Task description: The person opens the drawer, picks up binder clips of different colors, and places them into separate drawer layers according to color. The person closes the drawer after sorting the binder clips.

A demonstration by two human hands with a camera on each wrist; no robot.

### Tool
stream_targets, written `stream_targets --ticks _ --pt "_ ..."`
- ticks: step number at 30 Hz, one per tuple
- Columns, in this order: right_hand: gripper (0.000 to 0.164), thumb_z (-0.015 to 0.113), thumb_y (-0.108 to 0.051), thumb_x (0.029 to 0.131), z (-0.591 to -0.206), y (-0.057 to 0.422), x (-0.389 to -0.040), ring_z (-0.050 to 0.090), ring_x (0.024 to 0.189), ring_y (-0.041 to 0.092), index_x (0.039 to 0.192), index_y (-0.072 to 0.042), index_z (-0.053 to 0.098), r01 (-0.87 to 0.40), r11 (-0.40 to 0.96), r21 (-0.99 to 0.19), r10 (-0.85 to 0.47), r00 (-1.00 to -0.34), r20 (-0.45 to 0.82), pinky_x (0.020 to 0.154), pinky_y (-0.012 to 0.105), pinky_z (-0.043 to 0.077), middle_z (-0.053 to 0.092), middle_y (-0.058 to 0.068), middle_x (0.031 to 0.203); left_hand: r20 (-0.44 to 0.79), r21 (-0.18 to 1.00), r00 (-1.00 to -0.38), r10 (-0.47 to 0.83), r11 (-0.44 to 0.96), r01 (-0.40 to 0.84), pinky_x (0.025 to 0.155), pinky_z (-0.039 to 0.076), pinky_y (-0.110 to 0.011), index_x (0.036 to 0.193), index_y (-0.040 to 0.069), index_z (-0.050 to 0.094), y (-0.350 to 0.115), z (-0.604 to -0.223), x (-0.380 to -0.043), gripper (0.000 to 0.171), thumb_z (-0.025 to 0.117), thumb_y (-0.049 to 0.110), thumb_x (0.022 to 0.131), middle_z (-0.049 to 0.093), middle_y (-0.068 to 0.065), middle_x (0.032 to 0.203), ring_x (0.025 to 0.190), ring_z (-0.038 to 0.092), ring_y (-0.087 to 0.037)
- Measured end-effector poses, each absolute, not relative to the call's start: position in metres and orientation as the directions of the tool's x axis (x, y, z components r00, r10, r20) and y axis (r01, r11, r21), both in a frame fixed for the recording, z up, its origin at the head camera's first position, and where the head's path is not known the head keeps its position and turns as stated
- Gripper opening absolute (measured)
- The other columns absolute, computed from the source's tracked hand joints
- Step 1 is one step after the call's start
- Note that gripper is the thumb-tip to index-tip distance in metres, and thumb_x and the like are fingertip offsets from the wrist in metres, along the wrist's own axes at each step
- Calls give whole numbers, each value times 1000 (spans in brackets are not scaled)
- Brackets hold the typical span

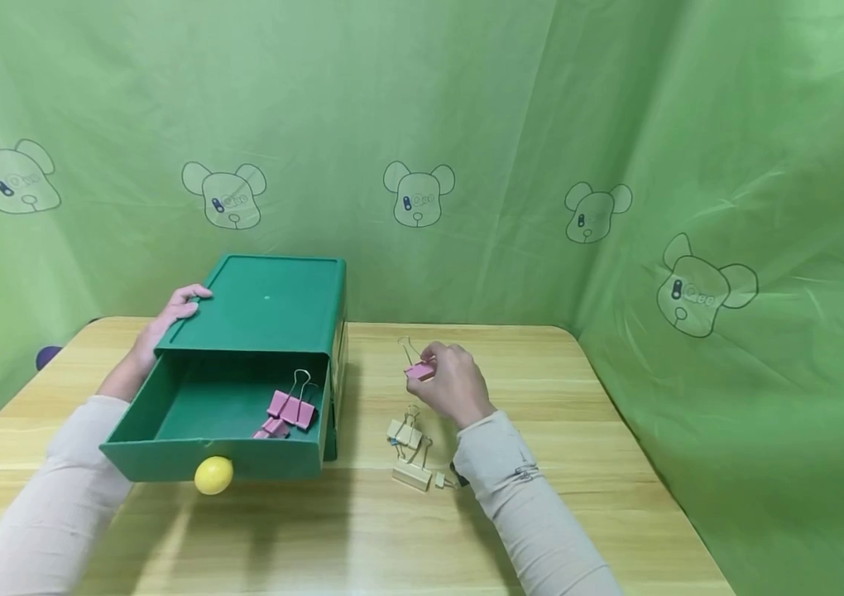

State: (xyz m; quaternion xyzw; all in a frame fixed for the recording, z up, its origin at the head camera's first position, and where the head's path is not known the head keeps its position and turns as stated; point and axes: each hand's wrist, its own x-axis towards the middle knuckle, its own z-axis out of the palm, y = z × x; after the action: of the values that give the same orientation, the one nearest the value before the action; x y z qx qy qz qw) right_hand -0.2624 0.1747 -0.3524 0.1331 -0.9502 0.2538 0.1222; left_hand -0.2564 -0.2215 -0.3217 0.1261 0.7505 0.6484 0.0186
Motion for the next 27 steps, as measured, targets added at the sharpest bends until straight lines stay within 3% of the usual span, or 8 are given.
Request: stream_targets --ticks 11,27 --pt "37 75 -28 67 -346 171 -256 57 82 24 95 -8 63 -344 826 -446 -209 -922 325 72 37 47 62 6 88 172 982 -961 218 39 184 94 19 -45 118 33 37 -219 -321 -258 23 27 31 97 5 -9 144 124 11 -35" --pt "36 75 -31 68 -334 161 -248 59 85 24 93 -10 62 -398 800 -450 -225 -893 390 73 39 47 60 5 90 182 981 -961 208 29 192 95 16 -50 116 35 37 -217 -324 -256 22 26 32 97 6 -9 142 124 10 -34"
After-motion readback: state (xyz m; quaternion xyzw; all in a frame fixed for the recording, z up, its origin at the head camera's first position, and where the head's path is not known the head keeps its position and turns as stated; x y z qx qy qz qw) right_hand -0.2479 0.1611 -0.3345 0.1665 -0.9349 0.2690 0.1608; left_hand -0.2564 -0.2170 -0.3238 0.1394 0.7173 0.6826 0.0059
